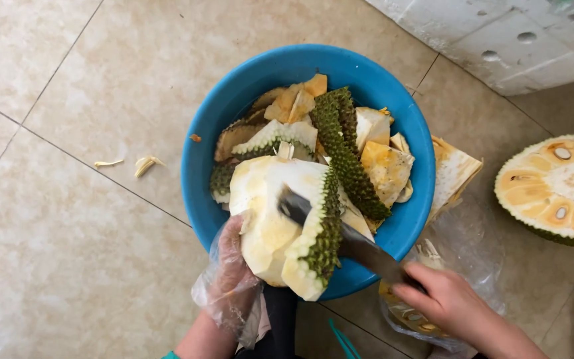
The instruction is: Peeling and cutting a jackfruit into pieces using a knife
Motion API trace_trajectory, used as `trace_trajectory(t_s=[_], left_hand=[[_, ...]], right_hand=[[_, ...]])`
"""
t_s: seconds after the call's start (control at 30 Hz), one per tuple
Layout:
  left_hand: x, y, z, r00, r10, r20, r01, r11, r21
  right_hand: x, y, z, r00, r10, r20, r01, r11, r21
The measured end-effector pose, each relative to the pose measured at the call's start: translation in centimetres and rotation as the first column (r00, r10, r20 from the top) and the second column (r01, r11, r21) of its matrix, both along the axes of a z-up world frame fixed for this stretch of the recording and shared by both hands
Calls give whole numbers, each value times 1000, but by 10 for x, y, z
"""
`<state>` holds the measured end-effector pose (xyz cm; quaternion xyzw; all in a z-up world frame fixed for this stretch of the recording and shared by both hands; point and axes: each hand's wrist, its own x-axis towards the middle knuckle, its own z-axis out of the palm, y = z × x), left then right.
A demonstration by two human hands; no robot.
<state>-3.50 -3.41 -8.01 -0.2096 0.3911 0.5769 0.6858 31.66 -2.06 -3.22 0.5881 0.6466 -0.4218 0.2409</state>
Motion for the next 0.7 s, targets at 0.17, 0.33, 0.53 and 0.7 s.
trace_trajectory(t_s=[0.17,0.33,0.53,0.7], left_hand=[[4,17,32,995,89,32,-81,975,-207],[15,7,27,1000,-8,15,12,963,-269],[10,-1,14,991,-13,136,51,959,-279],[12,0,4,991,21,129,18,955,-295]], right_hand=[[-91,38,-22,993,11,-117,13,980,200],[-38,-6,2,998,-57,-24,60,986,155],[8,-45,16,952,-106,286,114,993,-11],[-45,2,11,931,-87,353,121,990,-74]])
